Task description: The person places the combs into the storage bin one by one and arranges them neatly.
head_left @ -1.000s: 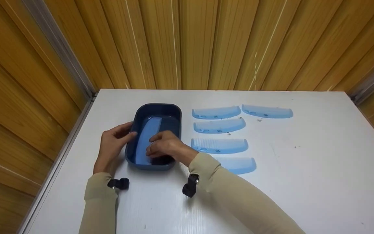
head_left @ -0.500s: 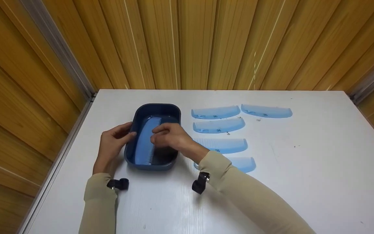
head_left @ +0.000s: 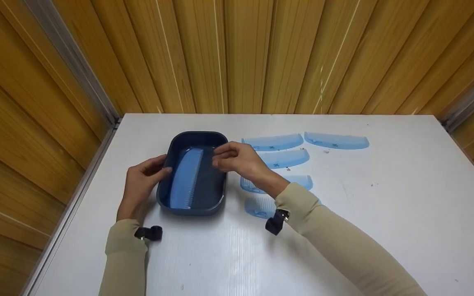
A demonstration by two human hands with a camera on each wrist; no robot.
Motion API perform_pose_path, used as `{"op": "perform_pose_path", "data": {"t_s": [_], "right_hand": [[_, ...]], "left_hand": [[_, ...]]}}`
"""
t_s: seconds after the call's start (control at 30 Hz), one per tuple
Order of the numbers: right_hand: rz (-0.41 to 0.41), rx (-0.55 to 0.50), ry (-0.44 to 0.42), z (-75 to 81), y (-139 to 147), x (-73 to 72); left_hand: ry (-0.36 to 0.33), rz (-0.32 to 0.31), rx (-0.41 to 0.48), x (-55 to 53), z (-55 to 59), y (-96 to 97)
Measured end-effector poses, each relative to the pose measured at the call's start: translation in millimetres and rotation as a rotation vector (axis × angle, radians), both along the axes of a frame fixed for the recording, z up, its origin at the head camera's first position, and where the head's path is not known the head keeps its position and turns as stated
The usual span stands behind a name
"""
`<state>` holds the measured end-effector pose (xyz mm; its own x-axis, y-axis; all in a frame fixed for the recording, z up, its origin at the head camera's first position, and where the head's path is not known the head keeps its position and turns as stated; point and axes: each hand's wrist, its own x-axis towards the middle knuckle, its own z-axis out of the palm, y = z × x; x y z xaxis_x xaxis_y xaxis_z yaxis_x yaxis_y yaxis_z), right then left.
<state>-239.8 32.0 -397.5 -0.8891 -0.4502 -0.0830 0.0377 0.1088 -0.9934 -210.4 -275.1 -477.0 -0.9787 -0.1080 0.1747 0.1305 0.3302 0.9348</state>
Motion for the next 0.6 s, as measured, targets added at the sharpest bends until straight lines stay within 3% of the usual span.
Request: {"op": "perform_pose_path", "data": {"t_s": [0.23,0.6], "right_hand": [[-0.032,0.025,0.023,1.3,22.2,-8.2],[-0.078,0.145,0.085,1.1,58.6,-21.5]], "left_hand": [[-0.007,-0.004,-0.012,0.4,-0.8,-0.5],[-0.009,-0.011,-0.010,0.8,-1.8,-1.9]]}}
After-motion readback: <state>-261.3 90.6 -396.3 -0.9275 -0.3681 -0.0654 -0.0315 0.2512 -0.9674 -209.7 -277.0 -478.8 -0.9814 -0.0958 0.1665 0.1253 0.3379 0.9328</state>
